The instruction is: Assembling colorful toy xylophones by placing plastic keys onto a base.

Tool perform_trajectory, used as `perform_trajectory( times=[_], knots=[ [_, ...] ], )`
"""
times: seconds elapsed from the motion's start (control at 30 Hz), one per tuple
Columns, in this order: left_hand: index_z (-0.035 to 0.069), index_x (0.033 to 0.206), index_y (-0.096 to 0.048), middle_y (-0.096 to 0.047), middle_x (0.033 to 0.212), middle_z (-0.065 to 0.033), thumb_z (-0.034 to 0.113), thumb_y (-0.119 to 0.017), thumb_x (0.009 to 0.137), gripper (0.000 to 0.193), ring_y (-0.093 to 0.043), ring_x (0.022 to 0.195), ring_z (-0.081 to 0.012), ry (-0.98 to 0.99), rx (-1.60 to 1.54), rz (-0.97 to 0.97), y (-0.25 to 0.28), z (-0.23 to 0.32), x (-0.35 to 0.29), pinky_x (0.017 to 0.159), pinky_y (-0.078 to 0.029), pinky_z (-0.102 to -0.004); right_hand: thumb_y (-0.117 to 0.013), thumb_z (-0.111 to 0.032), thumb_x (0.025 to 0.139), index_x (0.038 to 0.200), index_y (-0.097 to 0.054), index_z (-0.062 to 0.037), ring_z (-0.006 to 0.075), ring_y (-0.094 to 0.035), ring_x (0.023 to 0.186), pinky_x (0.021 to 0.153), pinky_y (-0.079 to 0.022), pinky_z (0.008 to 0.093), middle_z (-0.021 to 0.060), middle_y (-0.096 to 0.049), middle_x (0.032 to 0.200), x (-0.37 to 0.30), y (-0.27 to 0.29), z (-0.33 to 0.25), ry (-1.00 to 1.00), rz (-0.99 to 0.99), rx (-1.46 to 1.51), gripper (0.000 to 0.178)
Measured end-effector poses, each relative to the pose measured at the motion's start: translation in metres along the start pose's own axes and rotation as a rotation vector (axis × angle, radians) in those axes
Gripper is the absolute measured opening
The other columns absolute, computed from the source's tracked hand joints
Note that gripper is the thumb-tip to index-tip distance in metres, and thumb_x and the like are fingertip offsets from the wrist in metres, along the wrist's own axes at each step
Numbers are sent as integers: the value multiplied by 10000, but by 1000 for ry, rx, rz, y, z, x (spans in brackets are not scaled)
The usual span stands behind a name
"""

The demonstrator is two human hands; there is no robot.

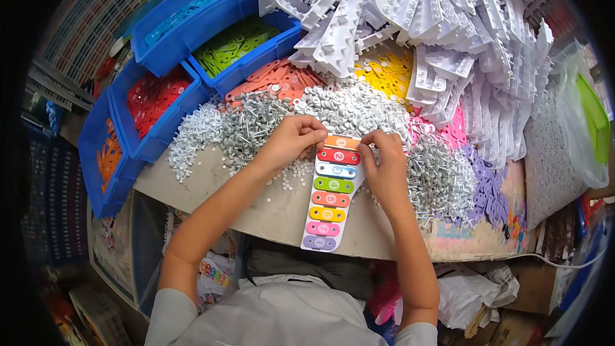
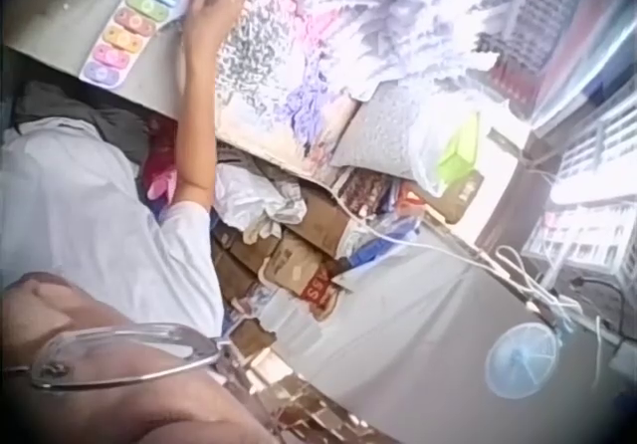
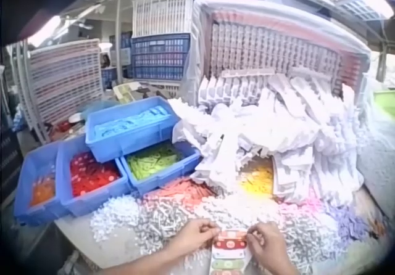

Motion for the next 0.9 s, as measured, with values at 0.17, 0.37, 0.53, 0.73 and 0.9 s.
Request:
perform_trajectory(
  times=[0.17, 0.37, 0.53, 0.73, 0.9],
  knots=[
    [-4, 918, -636, -650, 690, -51, 291, -758, 910, 320, -560, 530, -104, -126, 371, 145, 11, 4, 9, 474, -421, -274, -708, -153, 927, 919, -616, -9, 152, -590, 644, 603, -465, 307, 71, -642, 724, 18, -3, 20, -277, -253, 63, 171],
    [12, 621, -639, -586, 538, -49, 391, -723, 874, 464, -536, 443, -148, 175, 453, -190, 7, -5, 25, 411, -388, -324, -709, -259, 956, 931, -618, -18, 73, -457, 405, 380, -289, 270, 33, -588, 592, 30, -15, 33, -524, -683, 125, 259],
    [6, 821, -569, -514, 555, -21, 274, -712, 878, 309, -432, 412, -103, 246, 111, -199, -3, -11, 23, 367, -277, -311, -691, -253, 966, 908, -597, -25, 83, -448, 393, 374, -308, 282, 28, -569, 578, 32, -20, 25, -490, -758, 111, 253],
    [61, 832, -533, -504, 606, -4, 257, -719, 882, 275, -418, 452, -96, 227, 131, -129, -4, -23, 26, 388, -271, -297, -664, -227, 984, 860, -535, -43, 97, -464, 397, 367, -322, 281, 18, -537, 562, 33, -28, 38, -463, -773, 150, 256],
    [75, 825, -549, -516, 605, -5, 273, -733, 867, 274, -425, 451, -97, 201, 240, -81, -7, -11, 24, 390, -276, -293, -700, -261, 960, 819, -534, -22, 123, -522, 407, 364, -362, 298, 40, -567, 566, 32, -25, 39, -447, -749, 133, 323]
  ],
)
Point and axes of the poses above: each hand's wrist, its own x-axis towards the middle knuckle, its own y-axis out of the back of the hand, z = x × y, the point moved 6 cm from there along x, towards the middle knuckle
